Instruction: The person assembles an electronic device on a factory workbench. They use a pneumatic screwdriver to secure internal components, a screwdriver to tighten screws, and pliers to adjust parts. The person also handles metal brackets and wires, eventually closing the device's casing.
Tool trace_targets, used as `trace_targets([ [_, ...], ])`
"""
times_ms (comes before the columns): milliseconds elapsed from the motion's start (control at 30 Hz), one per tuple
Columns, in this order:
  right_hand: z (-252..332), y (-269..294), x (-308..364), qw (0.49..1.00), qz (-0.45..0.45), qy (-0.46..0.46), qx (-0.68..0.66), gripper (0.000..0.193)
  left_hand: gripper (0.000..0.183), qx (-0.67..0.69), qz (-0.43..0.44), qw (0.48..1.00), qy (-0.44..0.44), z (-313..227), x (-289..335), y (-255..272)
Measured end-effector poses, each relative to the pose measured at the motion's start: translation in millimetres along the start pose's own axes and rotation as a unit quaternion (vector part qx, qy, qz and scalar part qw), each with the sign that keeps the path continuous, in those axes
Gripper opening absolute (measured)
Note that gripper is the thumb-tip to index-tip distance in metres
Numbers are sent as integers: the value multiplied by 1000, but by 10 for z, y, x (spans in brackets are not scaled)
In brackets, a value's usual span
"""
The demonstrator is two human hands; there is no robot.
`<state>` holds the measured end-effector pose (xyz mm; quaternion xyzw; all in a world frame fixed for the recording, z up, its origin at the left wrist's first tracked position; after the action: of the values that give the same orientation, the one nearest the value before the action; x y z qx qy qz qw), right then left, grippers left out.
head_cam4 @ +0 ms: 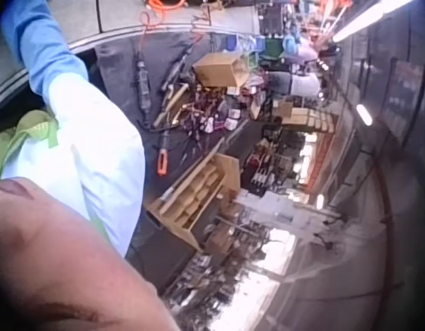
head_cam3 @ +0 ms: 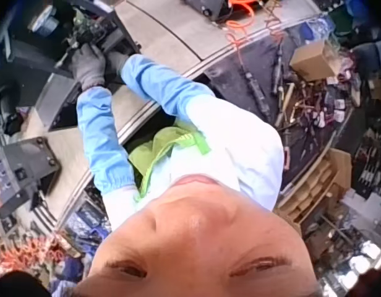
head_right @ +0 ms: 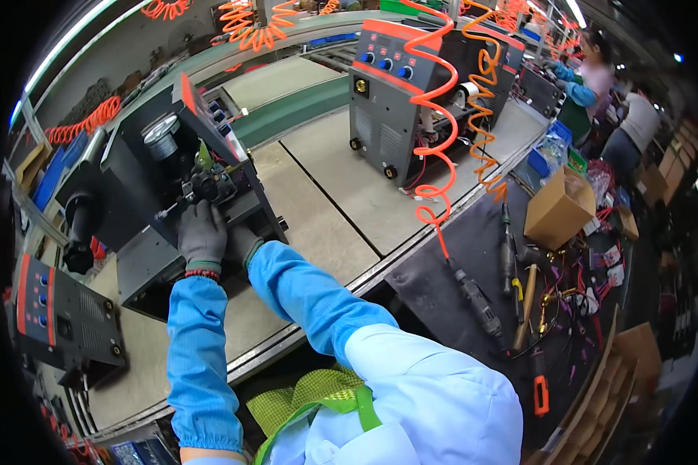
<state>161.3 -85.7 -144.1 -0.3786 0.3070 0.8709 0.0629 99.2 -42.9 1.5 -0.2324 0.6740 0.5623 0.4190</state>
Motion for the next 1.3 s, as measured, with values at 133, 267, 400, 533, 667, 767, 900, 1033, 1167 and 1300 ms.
trace_targets([
  [133,101,128,-24,999,43,0,28,32,21,-11,-1,1000,-9,-11,11,14],
  [267,187,172,-59,997,69,1,37,31,27,-8,13,1000,-6,37,10,25],
  [400,213,159,-86,997,64,-8,39,28,25,-5,-27,999,-23,37,11,43],
  [533,207,152,-120,999,43,10,3,28,25,-2,-13,1000,-24,12,0,32],
  [667,197,145,-123,997,82,-15,3,28,25,-1,-32,999,-33,-3,6,40],
  [767,196,98,-109,993,116,-35,3,28,25,-13,-18,999,-27,44,23,30],
  [900,234,116,-70,994,106,-30,-5,28,26,-12,-14,999,-26,62,36,36],
  [1033,268,151,-131,995,97,-26,-11,29,26,-17,-10,1000,-24,22,11,42],
  [1167,239,236,-128,996,86,-28,-9,29,27,-14,4,1000,-21,-28,-2,1],
  [1300,302,303,-116,997,63,-26,-23,30,29,-7,6,1000,-19,35,29,21],
])
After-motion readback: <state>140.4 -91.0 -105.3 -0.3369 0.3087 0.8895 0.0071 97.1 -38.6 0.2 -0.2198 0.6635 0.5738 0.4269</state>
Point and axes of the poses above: each hand's wrist, its own x-axis away from the middle knuckle, its own y-axis out of the back of the hand, z = x × y, the point moved 6 cm from there along -x, towards the middle knuckle, and after that the axes turned 11 degrees about -z, right-handed, at the moved point
